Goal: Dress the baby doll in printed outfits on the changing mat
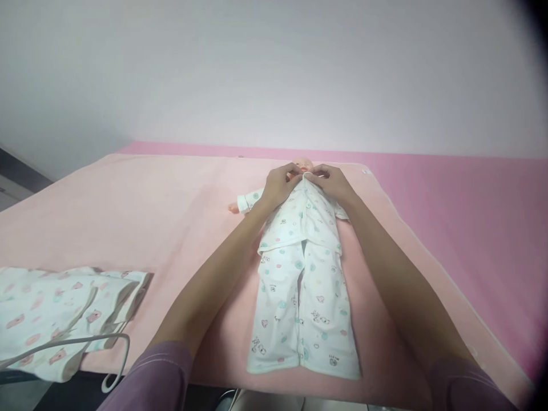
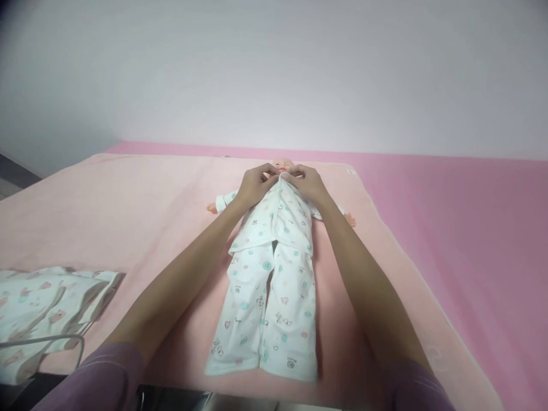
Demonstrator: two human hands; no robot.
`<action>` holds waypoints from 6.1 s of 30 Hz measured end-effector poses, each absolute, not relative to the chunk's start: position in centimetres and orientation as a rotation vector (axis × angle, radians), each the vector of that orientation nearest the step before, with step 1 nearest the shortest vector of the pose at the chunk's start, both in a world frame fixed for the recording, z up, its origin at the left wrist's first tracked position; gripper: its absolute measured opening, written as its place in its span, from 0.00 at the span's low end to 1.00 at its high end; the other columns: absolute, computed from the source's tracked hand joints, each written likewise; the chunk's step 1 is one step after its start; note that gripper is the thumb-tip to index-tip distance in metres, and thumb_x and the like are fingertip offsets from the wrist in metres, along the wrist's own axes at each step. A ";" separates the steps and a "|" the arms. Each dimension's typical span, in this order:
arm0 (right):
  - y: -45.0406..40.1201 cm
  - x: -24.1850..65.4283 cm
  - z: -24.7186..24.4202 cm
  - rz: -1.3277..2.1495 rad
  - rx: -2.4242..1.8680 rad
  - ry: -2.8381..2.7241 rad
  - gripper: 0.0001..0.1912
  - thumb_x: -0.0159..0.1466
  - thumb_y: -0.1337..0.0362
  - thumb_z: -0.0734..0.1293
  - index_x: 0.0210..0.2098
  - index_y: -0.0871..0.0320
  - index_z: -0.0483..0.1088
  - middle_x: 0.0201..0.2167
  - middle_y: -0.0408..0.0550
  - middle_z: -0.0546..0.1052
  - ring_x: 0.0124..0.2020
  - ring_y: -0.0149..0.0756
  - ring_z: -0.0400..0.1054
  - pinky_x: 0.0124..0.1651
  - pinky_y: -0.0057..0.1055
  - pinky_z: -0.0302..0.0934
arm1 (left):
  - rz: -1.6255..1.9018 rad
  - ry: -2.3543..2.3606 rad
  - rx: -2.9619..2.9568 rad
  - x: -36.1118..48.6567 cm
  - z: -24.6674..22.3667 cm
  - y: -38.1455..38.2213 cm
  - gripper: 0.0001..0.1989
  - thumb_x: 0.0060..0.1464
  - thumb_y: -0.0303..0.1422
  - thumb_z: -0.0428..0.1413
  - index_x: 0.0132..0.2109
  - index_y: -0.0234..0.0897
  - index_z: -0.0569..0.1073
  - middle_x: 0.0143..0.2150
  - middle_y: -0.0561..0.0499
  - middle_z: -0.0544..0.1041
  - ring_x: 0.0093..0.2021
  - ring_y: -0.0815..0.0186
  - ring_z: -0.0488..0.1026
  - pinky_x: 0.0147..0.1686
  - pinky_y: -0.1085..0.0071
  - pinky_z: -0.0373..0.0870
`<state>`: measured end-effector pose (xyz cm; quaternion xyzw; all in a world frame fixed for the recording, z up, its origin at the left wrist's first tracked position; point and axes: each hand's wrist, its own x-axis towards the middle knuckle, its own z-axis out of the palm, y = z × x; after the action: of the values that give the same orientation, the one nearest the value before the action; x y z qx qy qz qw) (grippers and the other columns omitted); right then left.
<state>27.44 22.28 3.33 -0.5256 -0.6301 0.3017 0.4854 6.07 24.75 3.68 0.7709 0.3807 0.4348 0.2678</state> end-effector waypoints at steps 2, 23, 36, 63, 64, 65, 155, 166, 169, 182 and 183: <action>22.3 27.2 3.1 0.759 -1.266 -1.521 0.23 0.62 0.44 0.82 0.45 0.55 0.83 0.50 0.52 0.87 0.52 0.46 0.80 0.61 0.44 0.73 | 1.150 1.054 2.047 6.0 3.7 24.6 0.10 0.66 0.38 0.62 0.47 0.37 0.84 0.48 0.47 0.87 0.41 0.62 0.78 0.50 0.66 0.72; 22.8 27.7 2.2 0.992 -1.207 -1.478 0.24 0.61 0.48 0.85 0.49 0.54 0.83 0.47 0.53 0.88 0.49 0.47 0.82 0.60 0.46 0.77 | 1.159 1.125 1.854 6.6 2.5 25.2 0.09 0.67 0.39 0.65 0.42 0.38 0.82 0.46 0.46 0.88 0.46 0.60 0.81 0.51 0.65 0.74; 21.7 27.0 3.3 1.049 -1.236 -1.373 0.21 0.59 0.55 0.86 0.47 0.56 0.84 0.46 0.54 0.89 0.51 0.48 0.83 0.63 0.48 0.76 | 1.106 1.152 1.839 6.6 3.2 24.0 0.03 0.68 0.33 0.63 0.45 0.38 0.79 0.52 0.48 0.86 0.50 0.62 0.80 0.54 0.66 0.73; 17.0 25.8 0.5 0.142 -1.372 -1.647 0.12 0.74 0.60 0.65 0.53 0.52 0.77 0.57 0.58 0.79 0.59 0.55 0.70 0.68 0.55 0.66 | 1.156 1.200 1.958 4.7 2.7 19.8 0.06 0.69 0.38 0.62 0.47 0.42 0.75 0.52 0.46 0.79 0.55 0.57 0.73 0.61 0.59 0.69; 15.6 26.1 0.4 0.120 -1.342 -1.693 0.14 0.74 0.60 0.65 0.56 0.52 0.78 0.60 0.58 0.78 0.62 0.57 0.69 0.71 0.57 0.64 | 1.133 1.189 2.029 4.1 2.8 18.7 0.07 0.69 0.39 0.61 0.49 0.43 0.77 0.56 0.45 0.79 0.60 0.54 0.71 0.65 0.57 0.67; 14.2 26.3 0.2 0.116 -1.318 -1.738 0.16 0.75 0.59 0.65 0.59 0.51 0.78 0.62 0.58 0.77 0.65 0.58 0.68 0.73 0.58 0.62 | 1.102 1.167 2.086 3.6 3.0 17.6 0.09 0.69 0.39 0.61 0.52 0.44 0.78 0.59 0.45 0.78 0.64 0.53 0.69 0.69 0.56 0.65; -12.0 24.8 4.2 1.485 -1.372 -0.849 0.21 0.71 0.52 0.76 0.58 0.56 0.77 0.57 0.55 0.86 0.62 0.53 0.81 0.58 0.42 0.81 | 0.631 1.089 1.122 -6.1 4.0 -7.2 0.44 0.61 0.55 0.71 0.70 0.43 0.56 0.62 0.39 0.81 0.56 0.54 0.84 0.50 0.62 0.81; -17.1 25.6 -0.1 0.682 -1.832 -1.598 0.23 0.77 0.46 0.66 0.64 0.51 0.66 0.47 0.51 0.84 0.43 0.49 0.80 0.49 0.46 0.74 | 0.548 1.464 1.830 -7.8 1.4 -13.4 0.30 0.73 0.51 0.55 0.72 0.44 0.58 0.38 0.55 0.80 0.36 0.57 0.78 0.42 0.62 0.69; -18.8 25.5 -0.1 0.582 -1.894 -1.687 0.25 0.79 0.46 0.60 0.67 0.53 0.65 0.36 0.46 0.80 0.36 0.48 0.77 0.42 0.41 0.69 | 0.541 1.436 1.812 -8.9 1.1 -14.7 0.30 0.74 0.49 0.53 0.75 0.44 0.58 0.43 0.52 0.83 0.42 0.55 0.81 0.46 0.61 0.70; -18.4 24.0 0.7 0.230 -1.389 -2.051 0.32 0.81 0.55 0.62 0.83 0.43 0.57 0.81 0.48 0.64 0.81 0.53 0.58 0.81 0.58 0.58 | 0.812 1.143 2.376 -6.2 1.0 -15.0 0.29 0.79 0.42 0.51 0.81 0.49 0.63 0.81 0.45 0.67 0.82 0.51 0.60 0.81 0.50 0.56; -18.1 23.7 0.3 0.266 -1.338 -2.137 0.32 0.82 0.56 0.61 0.83 0.42 0.56 0.83 0.44 0.61 0.84 0.51 0.54 0.83 0.58 0.54 | 0.771 1.069 2.429 -5.4 0.3 -15.0 0.31 0.79 0.42 0.51 0.83 0.49 0.59 0.83 0.46 0.63 0.85 0.51 0.56 0.83 0.49 0.52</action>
<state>23.67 -18.14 0.33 -0.5038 -0.8044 0.1000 0.2985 -5.38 -15.00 0.35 0.8632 0.3801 0.2739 0.1881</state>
